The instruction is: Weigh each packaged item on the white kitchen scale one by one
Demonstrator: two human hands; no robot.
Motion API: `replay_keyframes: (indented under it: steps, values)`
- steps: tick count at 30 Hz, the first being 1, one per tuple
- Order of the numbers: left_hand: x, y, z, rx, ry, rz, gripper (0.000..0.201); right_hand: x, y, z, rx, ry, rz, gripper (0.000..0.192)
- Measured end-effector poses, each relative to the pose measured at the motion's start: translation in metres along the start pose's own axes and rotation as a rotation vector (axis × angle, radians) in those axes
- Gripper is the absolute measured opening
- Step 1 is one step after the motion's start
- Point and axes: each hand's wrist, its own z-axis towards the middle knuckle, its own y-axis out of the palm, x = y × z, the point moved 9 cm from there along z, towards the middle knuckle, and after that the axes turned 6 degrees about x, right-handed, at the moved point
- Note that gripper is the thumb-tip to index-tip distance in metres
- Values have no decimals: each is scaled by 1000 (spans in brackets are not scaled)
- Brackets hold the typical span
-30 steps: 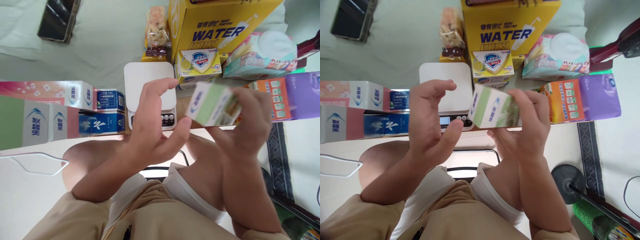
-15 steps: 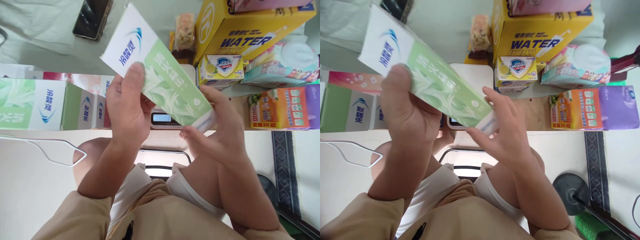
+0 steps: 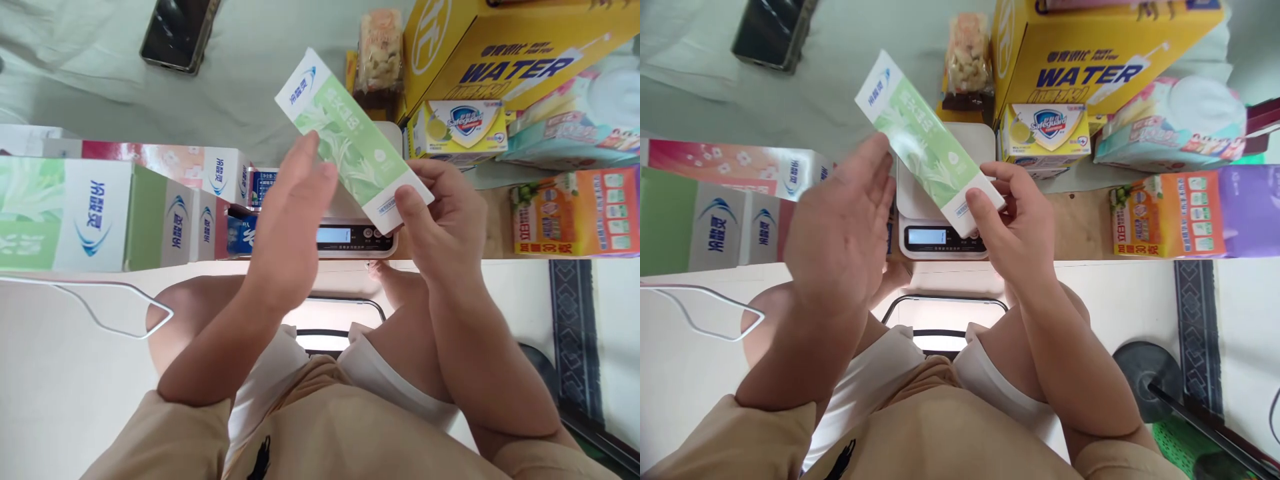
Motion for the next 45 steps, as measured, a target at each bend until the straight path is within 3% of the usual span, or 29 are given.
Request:
replay_keyframes:
  steps: [3,5,8,11,14,19,25,30,33,38,41,45]
  values:
    - [-22,-8,3,-7,-173,-177,54,-5,3,1,23,6,-82,48]
    - [-25,-12,4,15,-199,-220,54,-13,2,3,21,-49,-205,45]
    - [-26,-13,3,39,-191,-171,64,-24,-5,5,29,-153,-330,38]
    - [-24,-11,4,38,-157,-188,79,-30,-19,5,123,-256,-389,31]
    - [-18,-13,7,77,-86,-226,88,-30,-30,2,212,-271,-391,30]
    - [-15,-12,12,55,-161,-283,69,-31,-43,-1,315,-254,-292,38]
    - [-3,-14,11,-13,-130,-340,56,-30,-39,-1,259,-253,-184,29]
    - [-2,-19,13,-9,-65,-428,64,-34,-34,-1,208,-289,-294,24]
    - [-6,-19,16,-13,-78,-461,58,-39,-30,-1,178,-339,-305,20]
    - [-3,-17,16,-18,1,-311,66,-43,-21,-5,114,-418,-275,20]
    - [-1,-19,13,20,-26,-262,67,-40,-17,-5,81,-404,-285,25]
    - [6,-16,7,-27,-72,-283,58,-36,-17,-4,77,-385,-325,25]
